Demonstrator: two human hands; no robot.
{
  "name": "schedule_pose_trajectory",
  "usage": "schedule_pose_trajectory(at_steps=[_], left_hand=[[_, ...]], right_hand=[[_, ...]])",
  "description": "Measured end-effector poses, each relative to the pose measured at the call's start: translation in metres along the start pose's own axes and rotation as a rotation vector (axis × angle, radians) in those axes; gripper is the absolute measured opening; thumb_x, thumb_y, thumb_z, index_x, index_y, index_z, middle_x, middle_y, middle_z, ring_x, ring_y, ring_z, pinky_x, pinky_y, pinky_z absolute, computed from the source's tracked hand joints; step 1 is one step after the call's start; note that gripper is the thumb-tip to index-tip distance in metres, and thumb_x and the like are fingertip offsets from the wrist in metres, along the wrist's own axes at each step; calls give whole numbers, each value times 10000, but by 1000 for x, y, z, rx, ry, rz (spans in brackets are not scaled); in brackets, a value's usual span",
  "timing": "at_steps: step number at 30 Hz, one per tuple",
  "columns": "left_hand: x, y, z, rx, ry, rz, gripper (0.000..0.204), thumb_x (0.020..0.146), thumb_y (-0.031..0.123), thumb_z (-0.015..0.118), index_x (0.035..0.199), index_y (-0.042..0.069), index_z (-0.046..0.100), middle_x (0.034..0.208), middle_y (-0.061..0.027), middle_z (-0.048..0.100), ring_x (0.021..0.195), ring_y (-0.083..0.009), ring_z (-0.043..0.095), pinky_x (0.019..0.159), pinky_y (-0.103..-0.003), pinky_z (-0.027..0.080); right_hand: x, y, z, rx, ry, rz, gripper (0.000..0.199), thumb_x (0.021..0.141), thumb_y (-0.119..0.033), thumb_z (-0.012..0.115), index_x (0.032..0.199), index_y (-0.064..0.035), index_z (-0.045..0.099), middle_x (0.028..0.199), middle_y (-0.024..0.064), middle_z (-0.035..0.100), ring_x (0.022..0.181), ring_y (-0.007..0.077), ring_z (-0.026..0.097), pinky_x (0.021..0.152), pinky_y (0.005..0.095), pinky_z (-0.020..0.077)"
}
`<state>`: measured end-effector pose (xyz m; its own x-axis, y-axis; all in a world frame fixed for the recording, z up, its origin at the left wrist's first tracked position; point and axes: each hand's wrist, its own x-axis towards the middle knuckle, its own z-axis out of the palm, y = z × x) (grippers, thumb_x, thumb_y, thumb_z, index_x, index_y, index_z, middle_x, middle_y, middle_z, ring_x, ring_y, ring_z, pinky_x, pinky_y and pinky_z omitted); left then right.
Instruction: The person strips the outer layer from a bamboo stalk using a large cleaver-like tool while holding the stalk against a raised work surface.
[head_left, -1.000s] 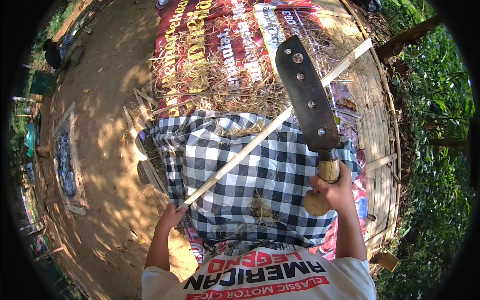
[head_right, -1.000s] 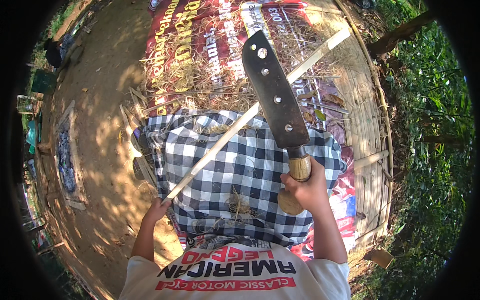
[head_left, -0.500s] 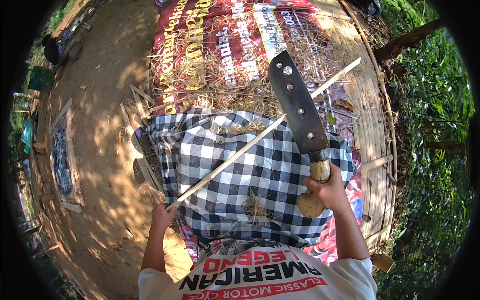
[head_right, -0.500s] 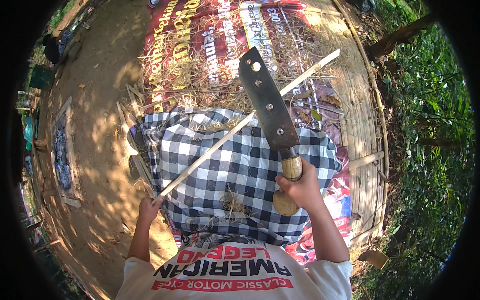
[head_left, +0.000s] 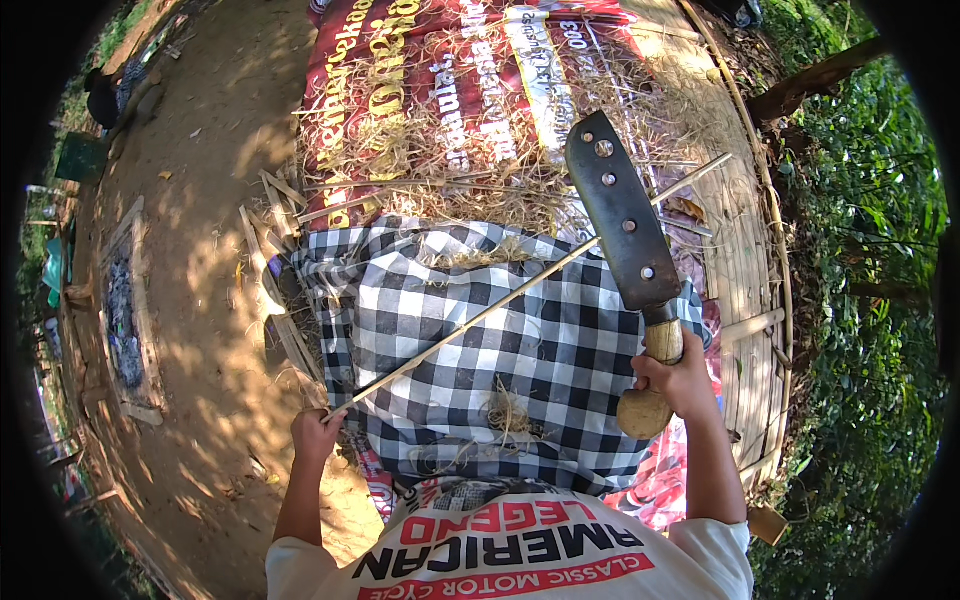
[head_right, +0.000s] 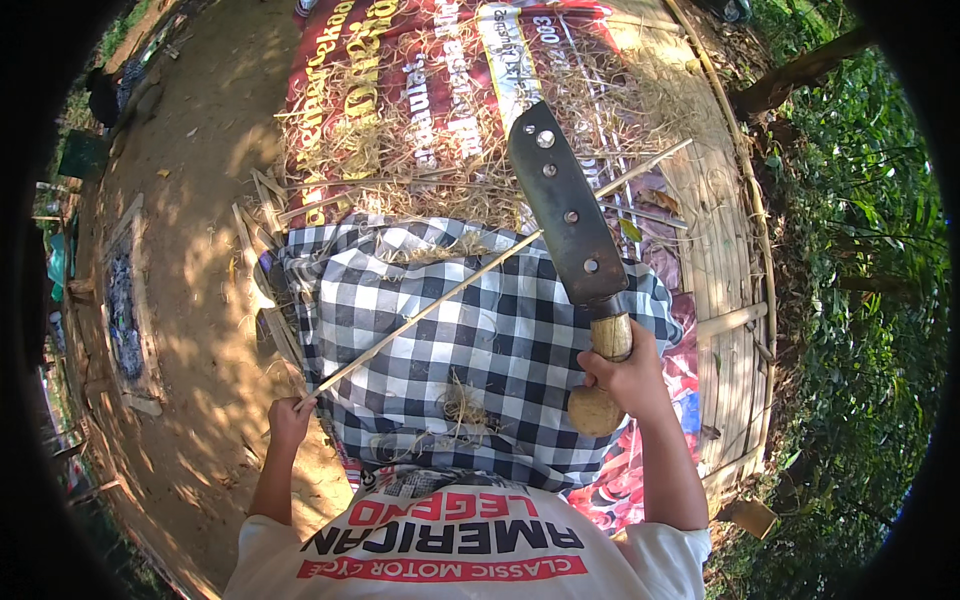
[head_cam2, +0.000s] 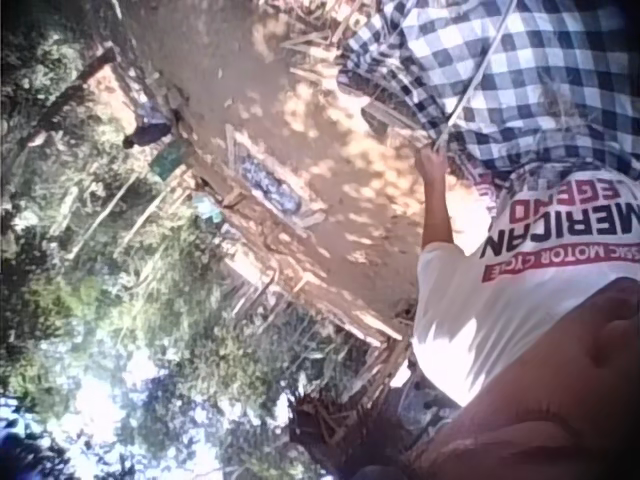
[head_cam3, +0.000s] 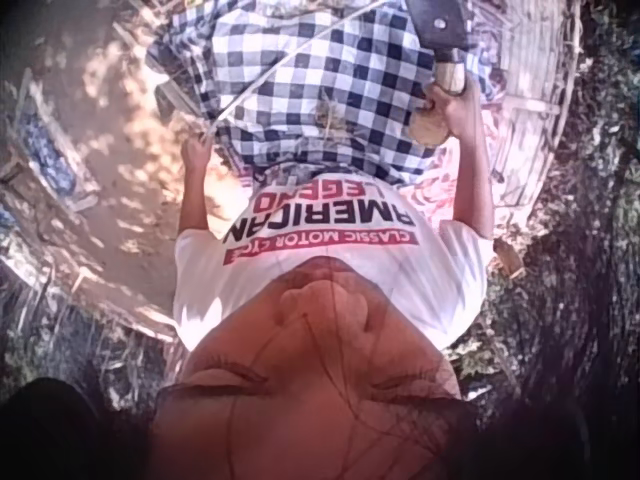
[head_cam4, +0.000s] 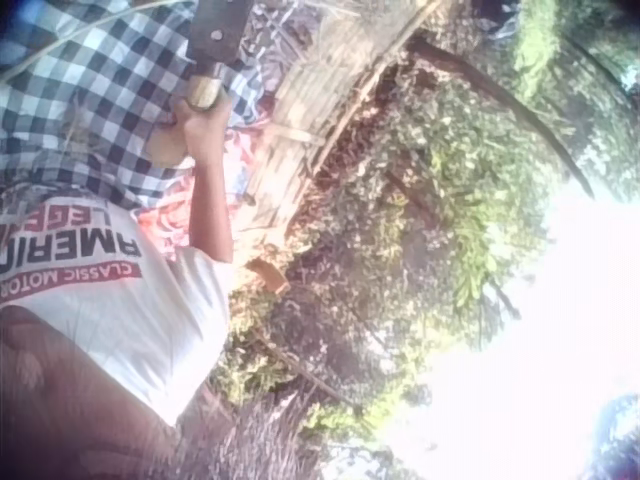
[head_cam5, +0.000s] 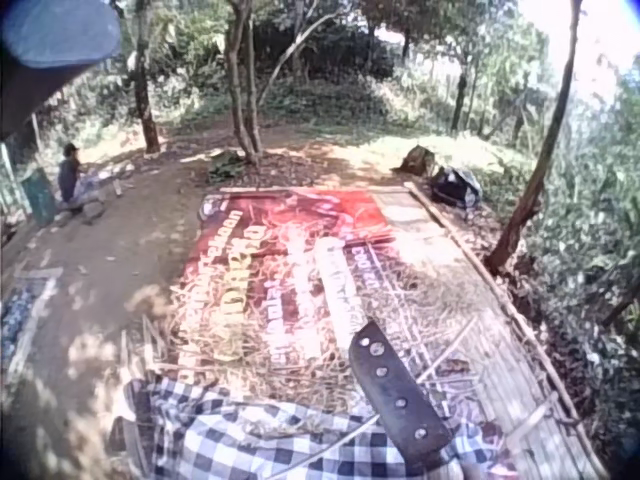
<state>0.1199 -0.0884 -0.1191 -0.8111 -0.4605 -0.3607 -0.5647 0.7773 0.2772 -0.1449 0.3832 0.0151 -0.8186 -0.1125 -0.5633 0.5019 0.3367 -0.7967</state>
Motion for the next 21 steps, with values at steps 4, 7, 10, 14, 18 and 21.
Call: schedule_pose_trajectory(at_steps=[4,7,10,14,18,21], left_hand=[[3,2,8,-19,2,6,503,792,487,681,623,14,645,547,-180,565,567,-392,585,539,-450,447],[1,7,18,-25,59,-18,501,792,477,684,617,9,636,541,-180,556,563,-399,577,532,-451,438],[-7,5,10,-35,48,-32,498,793,470,685,628,2,637,553,-192,558,571,-407,575,542,-456,437],[-1,7,8,-16,-6,-38,499,797,469,680,636,-1,643,571,-202,569,582,-409,581,555,-457,441],[1,17,8,-22,17,-42,508,800,477,675,646,-6,643,572,-204,567,585,-414,579,554,-458,440],[-3,8,8,-20,-2,-57,515,801,487,672,656,-6,647,576,-206,569,590,-416,581,557,-460,441]], right_hand=[[2,-5,-3,31,69,-17,219,742,5,707,877,4,535,681,59,591,551,130,594,516,295,506],[-2,7,22,99,14,-22,217,748,7,700,880,9,527,690,54,588,553,134,594,520,302,502],[1,6,13,2,-44,-17,195,737,16,689,857,13,535,668,50,583,552,129,588,517,296,495],[8,0,4,93,40,-28,196,729,14,673,865,15,533,666,58,588,536,132,580,517,297,493],[-7,17,24,32,-123,38,234,737,1,686,919,28,540,676,50,585,576,127,596,525,293,488],[-6,8,21,-127,-202,-15,238,729,-7,695,915,32,552,687,45,592,558,123,587,533,286,494]])
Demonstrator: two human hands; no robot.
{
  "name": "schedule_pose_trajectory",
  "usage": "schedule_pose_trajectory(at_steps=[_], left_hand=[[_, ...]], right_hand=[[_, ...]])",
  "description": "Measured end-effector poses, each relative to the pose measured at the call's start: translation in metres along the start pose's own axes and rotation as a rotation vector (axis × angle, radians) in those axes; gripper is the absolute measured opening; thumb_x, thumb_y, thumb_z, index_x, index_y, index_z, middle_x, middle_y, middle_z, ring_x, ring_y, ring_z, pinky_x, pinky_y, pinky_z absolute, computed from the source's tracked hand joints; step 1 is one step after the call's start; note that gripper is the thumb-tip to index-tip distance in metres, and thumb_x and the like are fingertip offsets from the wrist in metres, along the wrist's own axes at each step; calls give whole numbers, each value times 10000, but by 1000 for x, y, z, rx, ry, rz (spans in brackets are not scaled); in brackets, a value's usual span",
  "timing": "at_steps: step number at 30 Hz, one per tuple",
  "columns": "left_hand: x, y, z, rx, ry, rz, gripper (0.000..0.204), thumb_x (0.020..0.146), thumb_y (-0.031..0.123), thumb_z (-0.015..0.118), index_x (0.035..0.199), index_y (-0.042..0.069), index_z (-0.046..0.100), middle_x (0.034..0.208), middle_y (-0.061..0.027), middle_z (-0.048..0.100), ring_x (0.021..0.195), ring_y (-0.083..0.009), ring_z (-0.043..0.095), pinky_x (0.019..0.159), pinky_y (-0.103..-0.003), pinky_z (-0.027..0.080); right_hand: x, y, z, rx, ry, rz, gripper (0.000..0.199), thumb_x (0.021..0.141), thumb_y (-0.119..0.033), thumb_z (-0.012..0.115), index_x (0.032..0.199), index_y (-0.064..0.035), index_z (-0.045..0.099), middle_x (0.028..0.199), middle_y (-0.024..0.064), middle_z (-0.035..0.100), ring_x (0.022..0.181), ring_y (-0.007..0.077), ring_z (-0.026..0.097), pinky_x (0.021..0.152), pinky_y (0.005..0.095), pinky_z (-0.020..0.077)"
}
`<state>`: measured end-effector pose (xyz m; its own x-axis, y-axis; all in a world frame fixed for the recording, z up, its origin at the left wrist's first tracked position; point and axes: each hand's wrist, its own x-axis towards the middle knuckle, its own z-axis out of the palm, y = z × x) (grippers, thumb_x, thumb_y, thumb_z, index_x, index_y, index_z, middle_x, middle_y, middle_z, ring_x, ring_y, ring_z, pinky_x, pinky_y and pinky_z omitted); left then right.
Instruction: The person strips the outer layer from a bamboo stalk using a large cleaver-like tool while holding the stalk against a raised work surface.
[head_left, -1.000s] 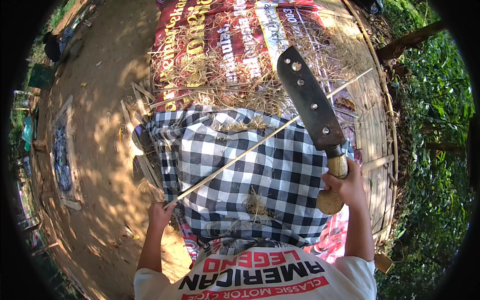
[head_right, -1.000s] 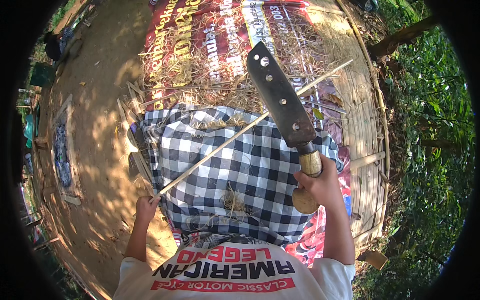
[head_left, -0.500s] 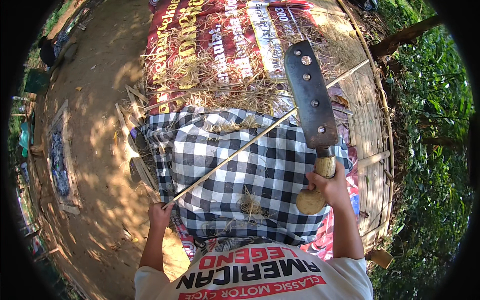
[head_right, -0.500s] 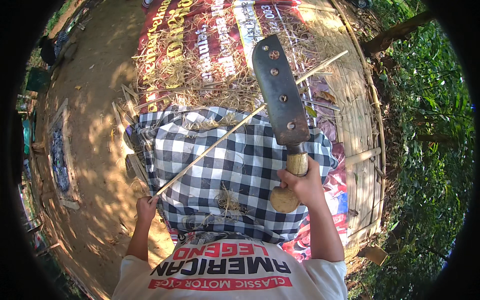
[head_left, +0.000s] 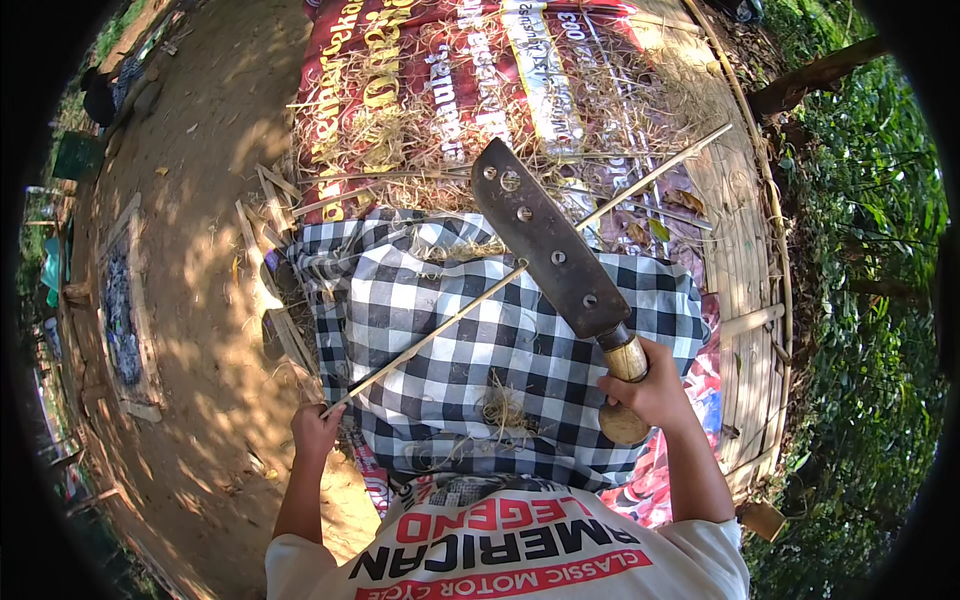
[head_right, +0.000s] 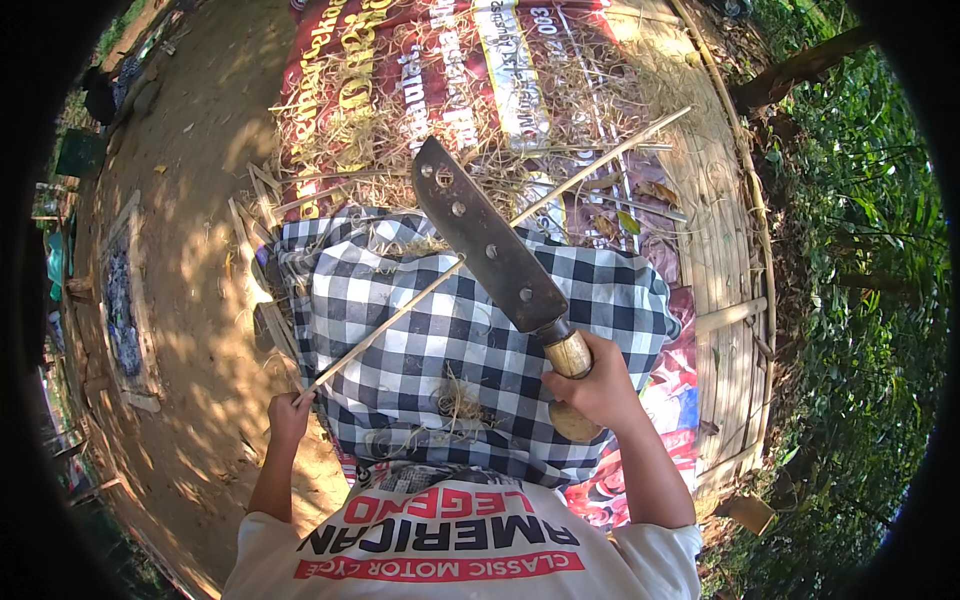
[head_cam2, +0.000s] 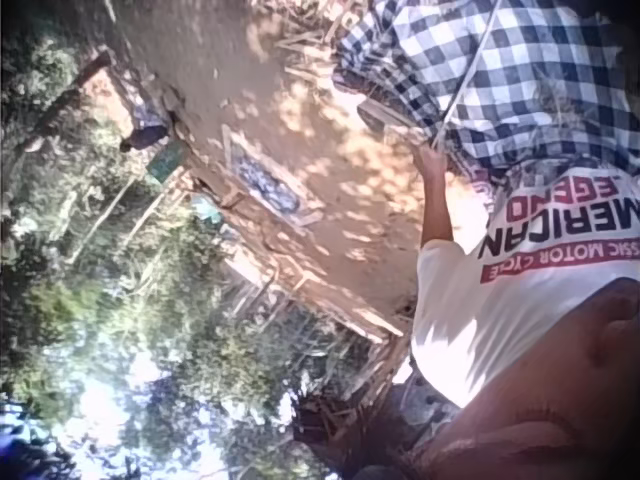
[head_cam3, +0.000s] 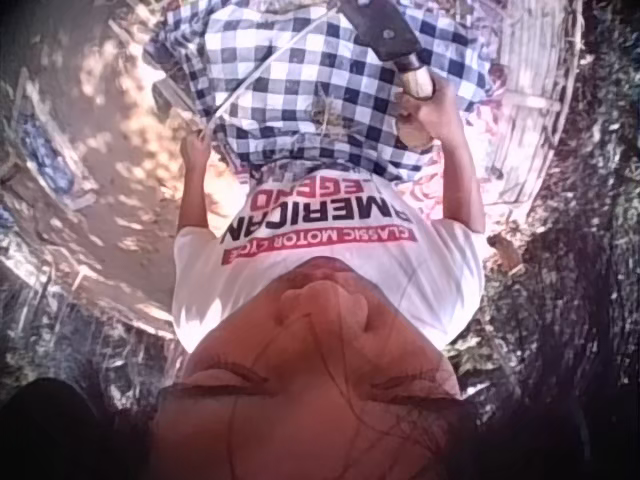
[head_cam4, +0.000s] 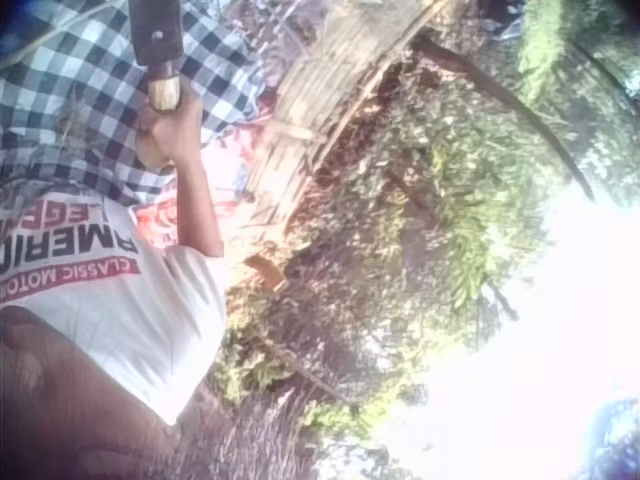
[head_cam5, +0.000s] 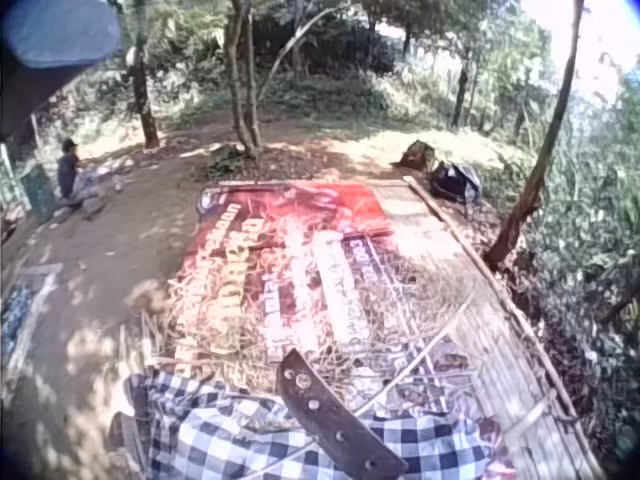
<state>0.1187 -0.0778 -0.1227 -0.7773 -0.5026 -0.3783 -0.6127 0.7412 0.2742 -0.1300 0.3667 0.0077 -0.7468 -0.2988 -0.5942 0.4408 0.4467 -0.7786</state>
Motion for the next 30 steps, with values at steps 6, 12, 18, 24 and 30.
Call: schedule_pose_trajectory(at_steps=[6,12,18,24,30], left_hand=[[1,8,10,-32,5,-26,529,805,502,667,654,-5,649,582,-211,573,587,-419,585,559,-461,445],[-4,-3,4,-17,-6,-42,528,802,491,676,639,-10,644,569,-210,569,587,-414,595,545,-459,448],[0,7,17,-69,24,-34,522,798,483,686,644,-13,644,560,-209,569,586,-421,597,541,-469,441],[-3,5,12,-56,13,-41,518,804,465,689,635,-21,629,567,-221,570,591,-433,593,542,-475,437],[1,20,19,-82,57,15,492,794,436,696,628,-23,629,576,-231,569,590,-442,582,540,-475,435]], right_hand=[[8,2,15,205,212,-58,207,732,-6,679,883,32,542,684,44,584,562,113,580,525,292,487],[11,9,2,26,123,-74,227,732,-14,701,903,34,561,677,39,577,564,106,575,517,276,476],[8,-3,19,135,82,-36,224,730,-5,685,898,22,539,718,55,605,578,120,593,545,283,498],[9,-7,16,37,20,-74,198,699,-40,699,845,16,577,681,31,581,585,98,533,540,276,456],[8,1,39,115,124,-23,271,707,-29,696,934,19,555,708,50,585,619,120,565,586,294,486]])
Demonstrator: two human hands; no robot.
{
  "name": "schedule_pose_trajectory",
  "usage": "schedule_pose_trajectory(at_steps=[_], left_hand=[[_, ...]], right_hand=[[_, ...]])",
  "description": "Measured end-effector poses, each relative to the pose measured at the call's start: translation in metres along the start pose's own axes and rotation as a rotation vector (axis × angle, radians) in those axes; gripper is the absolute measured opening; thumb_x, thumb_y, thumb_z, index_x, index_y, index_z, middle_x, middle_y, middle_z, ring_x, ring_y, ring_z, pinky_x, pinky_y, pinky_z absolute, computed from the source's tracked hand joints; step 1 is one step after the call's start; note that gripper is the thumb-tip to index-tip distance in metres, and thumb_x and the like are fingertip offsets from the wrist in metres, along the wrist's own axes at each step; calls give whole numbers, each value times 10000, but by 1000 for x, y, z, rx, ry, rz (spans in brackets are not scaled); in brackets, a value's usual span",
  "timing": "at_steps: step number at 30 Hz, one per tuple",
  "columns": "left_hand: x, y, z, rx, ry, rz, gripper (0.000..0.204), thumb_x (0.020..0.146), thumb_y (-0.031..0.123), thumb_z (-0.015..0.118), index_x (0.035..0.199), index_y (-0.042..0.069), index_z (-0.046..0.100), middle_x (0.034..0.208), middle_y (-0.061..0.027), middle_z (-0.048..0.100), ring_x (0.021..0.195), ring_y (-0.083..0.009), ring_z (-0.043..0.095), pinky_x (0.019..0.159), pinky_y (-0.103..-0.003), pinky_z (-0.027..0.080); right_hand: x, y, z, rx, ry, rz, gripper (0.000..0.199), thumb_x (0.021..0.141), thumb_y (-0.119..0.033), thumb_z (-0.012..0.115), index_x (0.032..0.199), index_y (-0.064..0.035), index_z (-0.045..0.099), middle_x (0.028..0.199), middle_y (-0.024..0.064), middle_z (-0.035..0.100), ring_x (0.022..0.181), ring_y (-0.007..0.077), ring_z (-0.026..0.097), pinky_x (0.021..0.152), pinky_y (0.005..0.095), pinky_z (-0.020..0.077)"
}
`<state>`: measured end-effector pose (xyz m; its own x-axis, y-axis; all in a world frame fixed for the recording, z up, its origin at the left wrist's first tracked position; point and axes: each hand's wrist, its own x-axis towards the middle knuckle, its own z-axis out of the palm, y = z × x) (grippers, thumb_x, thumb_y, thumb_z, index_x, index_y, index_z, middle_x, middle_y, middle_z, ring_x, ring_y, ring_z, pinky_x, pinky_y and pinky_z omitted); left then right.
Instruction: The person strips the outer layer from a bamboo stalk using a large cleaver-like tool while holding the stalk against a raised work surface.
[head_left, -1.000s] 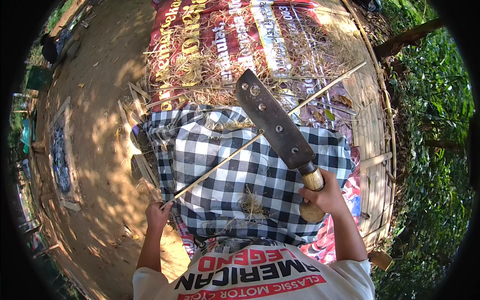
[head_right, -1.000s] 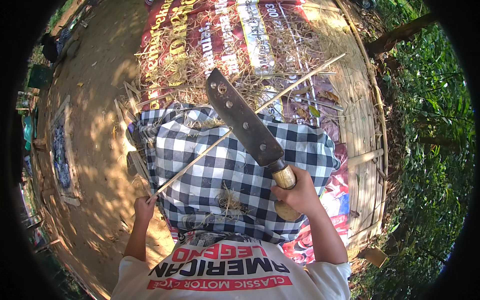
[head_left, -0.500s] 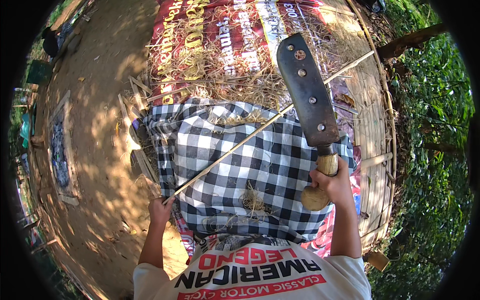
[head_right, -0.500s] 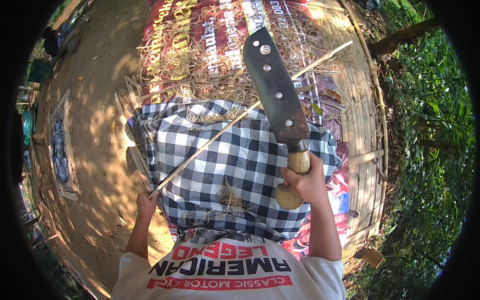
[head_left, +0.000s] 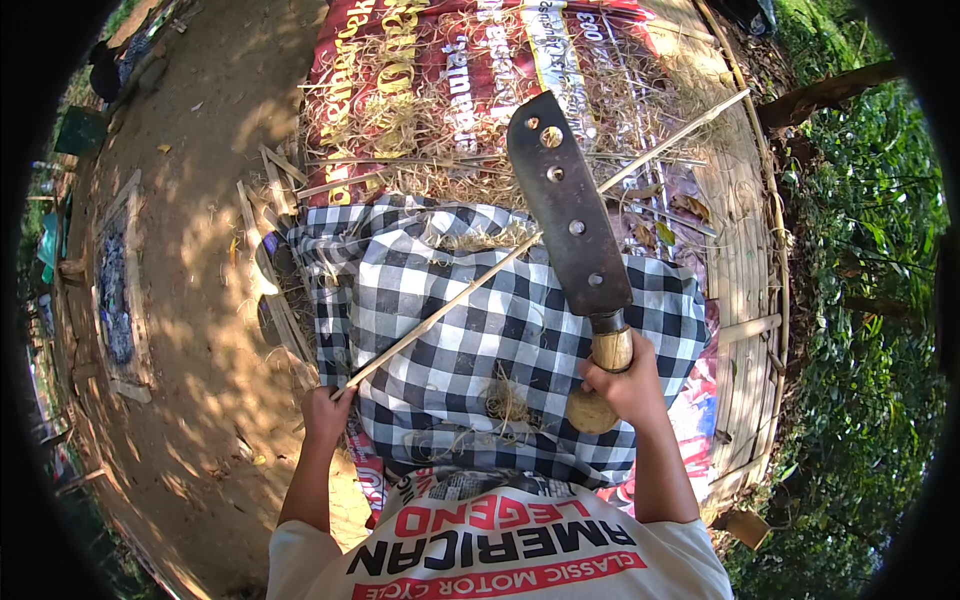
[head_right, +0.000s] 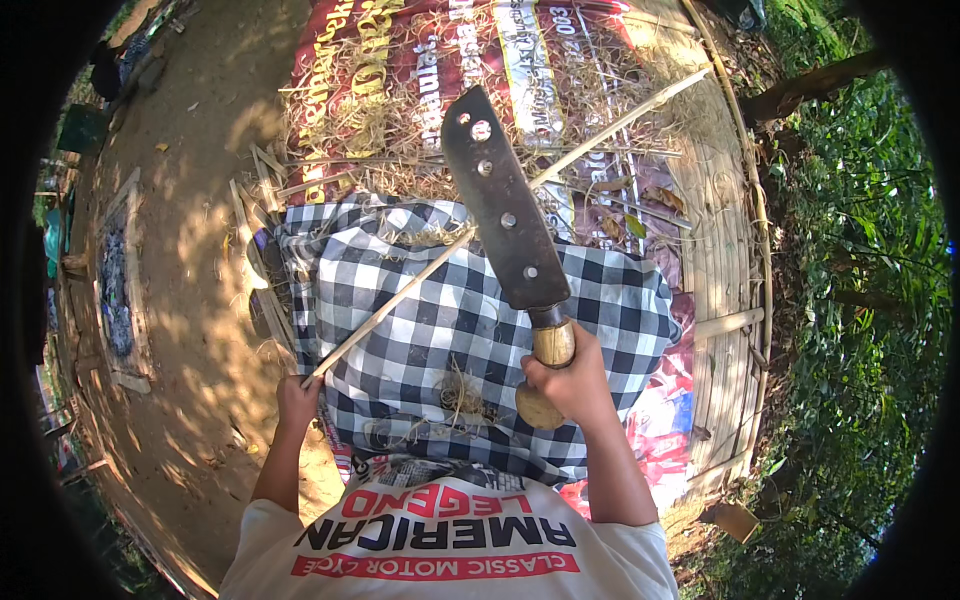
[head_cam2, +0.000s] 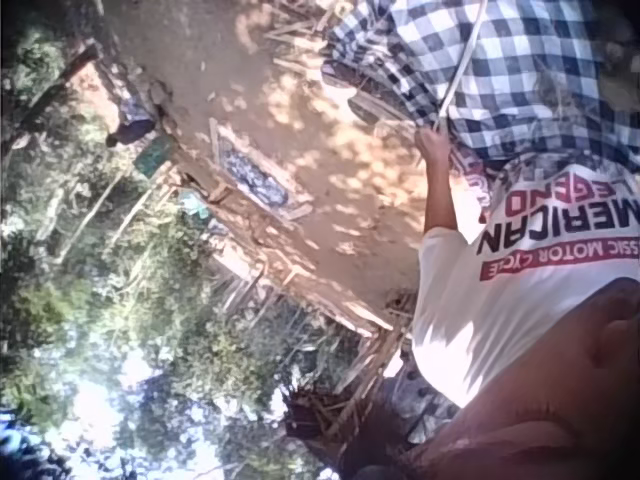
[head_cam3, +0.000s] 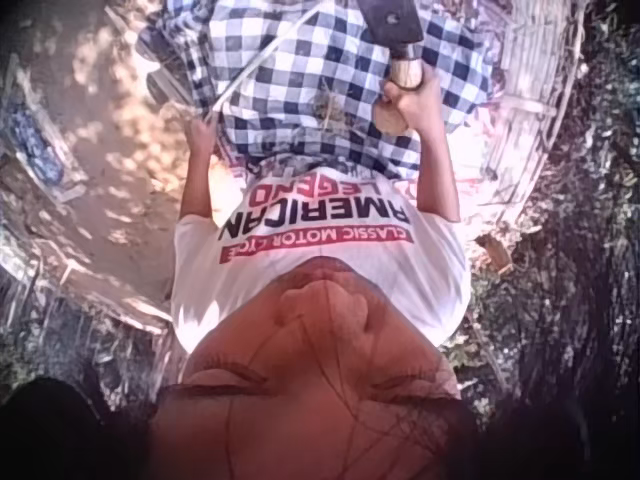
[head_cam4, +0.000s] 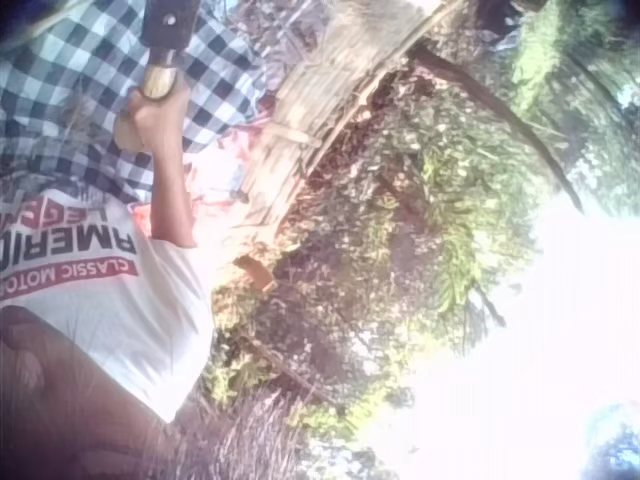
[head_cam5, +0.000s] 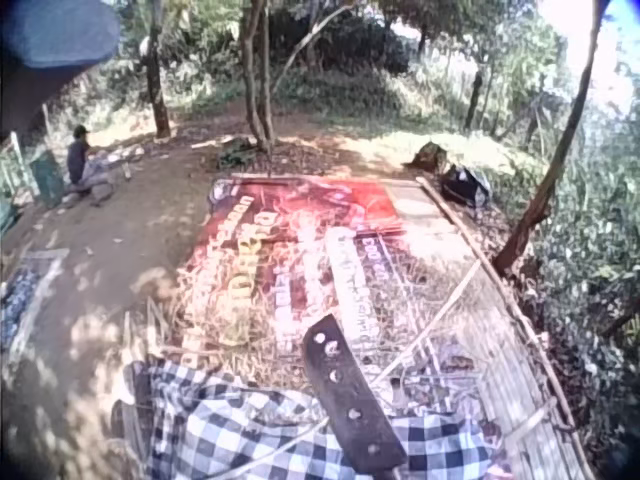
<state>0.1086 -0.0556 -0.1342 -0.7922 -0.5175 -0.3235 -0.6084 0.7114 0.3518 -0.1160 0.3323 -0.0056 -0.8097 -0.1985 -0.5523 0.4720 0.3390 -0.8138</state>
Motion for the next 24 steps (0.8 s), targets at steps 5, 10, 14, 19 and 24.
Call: schedule_pose_trajectory(at_steps=[5,10,14,19,24], left_hand=[[-1,0,-3,-2,-16,-8,483,794,427,693,643,-28,636,576,-236,563,593,-448,575,540,-482,430],[-1,-10,16,13,14,-2,535,795,486,677,637,-24,631,591,-243,570,626,-451,587,555,-496,433],[5,5,9,20,8,-18,573,788,527,670,632,-22,626,602,-246,572,645,-455,590,563,-499,438],[3,11,0,5,-37,-24,575,784,530,674,633,-22,627,593,-241,570,635,-452,588,565,-491,440],[5,11,8,-24,-63,20,750,803,672,562,620,-55,599,576,-258,550,620,-466,581,548,-510,423]], right_hand=[[1,3,-4,-110,-81,-71,282,694,-55,724,930,18,588,717,41,568,661,110,516,621,296,455],[10,-17,-19,77,70,-97,214,709,-8,688,890,4,575,683,20,558,587,90,524,537,265,452],[-3,14,16,-149,-112,-52,320,702,-96,739,962,5,584,766,118,630,706,191,623,650,353,485],[-4,1,27,-249,-153,-145,269,695,-110,747,893,8,608,701,137,612,628,214,586,644,344,482],[9,-25,-2,17,40,-69,237,722,-40,690,917,11,566,682,37,582,614,134,550,598,307,472]])
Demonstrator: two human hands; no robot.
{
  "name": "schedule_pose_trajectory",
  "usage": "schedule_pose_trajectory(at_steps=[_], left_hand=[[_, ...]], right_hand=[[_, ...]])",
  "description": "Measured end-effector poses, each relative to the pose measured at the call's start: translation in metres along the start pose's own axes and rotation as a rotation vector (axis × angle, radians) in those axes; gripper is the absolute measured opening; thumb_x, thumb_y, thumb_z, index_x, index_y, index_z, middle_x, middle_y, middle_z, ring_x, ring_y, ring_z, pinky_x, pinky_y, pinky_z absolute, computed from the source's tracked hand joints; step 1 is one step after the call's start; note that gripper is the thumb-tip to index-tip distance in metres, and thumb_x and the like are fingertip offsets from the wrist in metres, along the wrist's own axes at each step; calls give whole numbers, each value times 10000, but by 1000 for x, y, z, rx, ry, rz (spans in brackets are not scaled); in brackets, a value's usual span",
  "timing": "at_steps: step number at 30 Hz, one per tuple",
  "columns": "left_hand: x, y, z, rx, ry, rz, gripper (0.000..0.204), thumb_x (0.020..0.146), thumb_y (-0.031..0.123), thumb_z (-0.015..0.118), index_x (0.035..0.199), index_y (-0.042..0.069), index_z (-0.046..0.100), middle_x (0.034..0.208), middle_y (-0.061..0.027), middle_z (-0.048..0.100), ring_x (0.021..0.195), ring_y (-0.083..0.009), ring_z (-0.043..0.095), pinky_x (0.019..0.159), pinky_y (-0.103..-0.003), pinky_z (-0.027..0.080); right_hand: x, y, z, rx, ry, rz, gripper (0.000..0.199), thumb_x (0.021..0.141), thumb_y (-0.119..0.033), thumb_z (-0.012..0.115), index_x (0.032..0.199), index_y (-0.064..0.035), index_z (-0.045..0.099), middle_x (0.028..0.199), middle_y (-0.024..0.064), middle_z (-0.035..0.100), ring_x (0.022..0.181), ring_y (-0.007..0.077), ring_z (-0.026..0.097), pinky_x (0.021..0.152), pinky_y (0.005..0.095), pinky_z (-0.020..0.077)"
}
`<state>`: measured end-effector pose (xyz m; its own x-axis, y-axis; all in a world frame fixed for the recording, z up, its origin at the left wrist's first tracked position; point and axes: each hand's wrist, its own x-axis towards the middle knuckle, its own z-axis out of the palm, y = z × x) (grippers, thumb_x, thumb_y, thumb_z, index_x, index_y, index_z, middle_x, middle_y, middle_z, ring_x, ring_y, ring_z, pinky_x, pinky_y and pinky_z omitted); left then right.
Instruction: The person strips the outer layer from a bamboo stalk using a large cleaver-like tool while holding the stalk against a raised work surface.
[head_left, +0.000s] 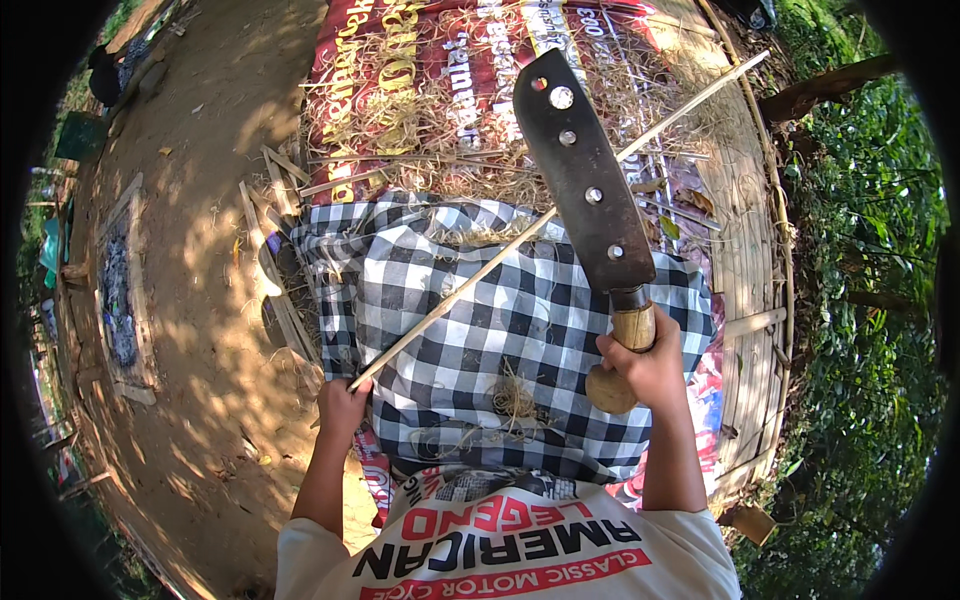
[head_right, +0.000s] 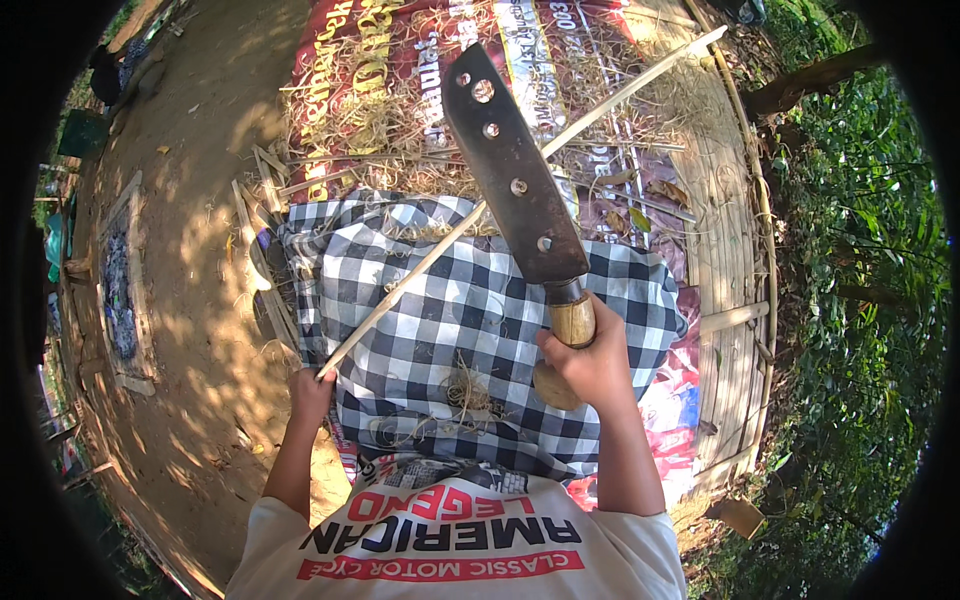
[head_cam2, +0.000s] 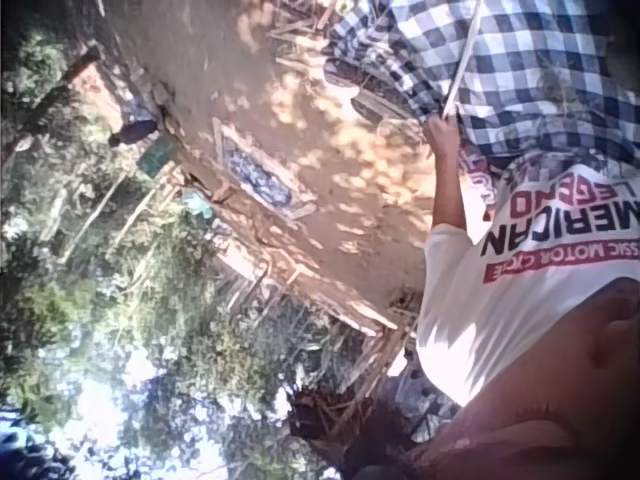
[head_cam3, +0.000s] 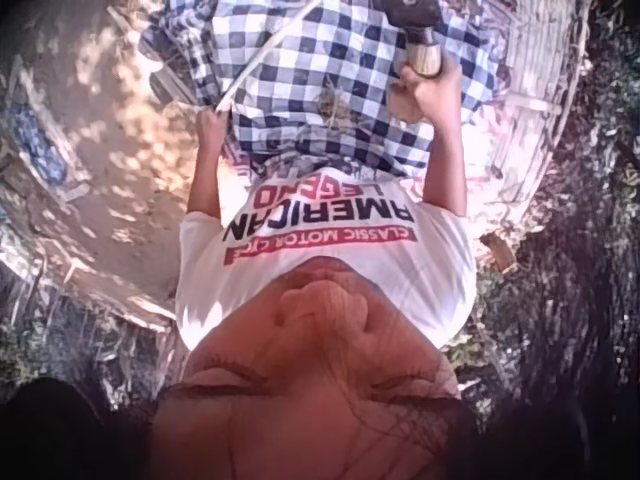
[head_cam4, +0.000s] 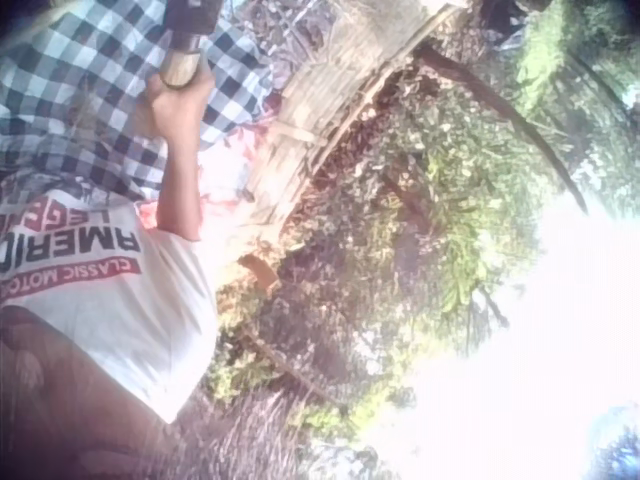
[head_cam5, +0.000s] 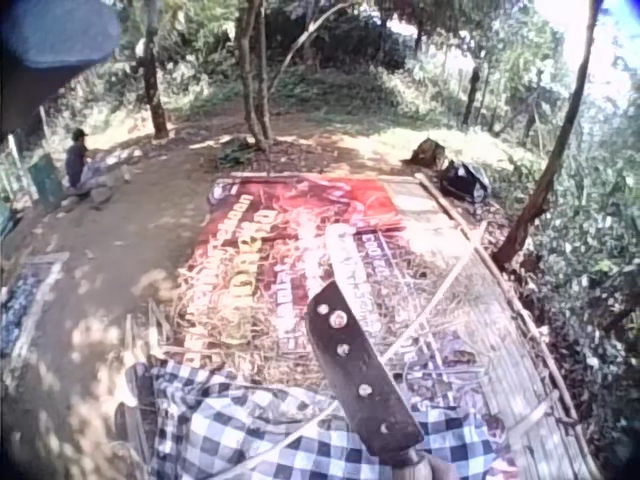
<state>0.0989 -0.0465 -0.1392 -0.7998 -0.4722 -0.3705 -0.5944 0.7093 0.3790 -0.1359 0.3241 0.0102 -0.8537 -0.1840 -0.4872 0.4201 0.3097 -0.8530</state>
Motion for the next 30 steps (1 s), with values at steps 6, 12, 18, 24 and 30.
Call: schedule_pose_trajectory(at_steps=[6,12,18,24,30], left_hand=[[6,12,-12,46,7,-7,780,790,674,588,622,-88,567,573,-277,534,621,-471,581,551,-506,432],[8,0,-13,-39,-104,3,746,821,622,593,623,-96,555,535,-255,502,572,-451,566,516,-485,402],[14,17,-11,1,-5,41,803,789,691,580,641,-98,581,572,-269,542,629,-469,593,559,-494,446],[6,5,-19,40,-67,-32,836,784,716,562,635,-107,567,584,-282,541,638,-475,592,561,-499,447],[14,-10,4,15,-30,33,797,789,682,590,632,-99,570,574,-275,541,636,-476,596,566,-493,450]], right_hand=[[4,40,22,-46,45,-60,268,709,-48,697,928,11,555,700,36,563,628,108,513,598,299,467],[9,28,4,-52,-17,-88,235,703,-54,702,870,19,555,692,46,573,599,112,520,563,292,453],[13,14,-1,129,61,-89,210,726,-2,659,893,12,532,700,54,600,577,121,589,538,285,491],[13,23,-10,44,-61,-33,221,737,20,674,914,21,543,705,48,598,573,114,583,523,281,485],[16,18,-8,82,13,-52,222,725,1,663,913,20,547,711,46,599,559,115,579,531,280,488]])
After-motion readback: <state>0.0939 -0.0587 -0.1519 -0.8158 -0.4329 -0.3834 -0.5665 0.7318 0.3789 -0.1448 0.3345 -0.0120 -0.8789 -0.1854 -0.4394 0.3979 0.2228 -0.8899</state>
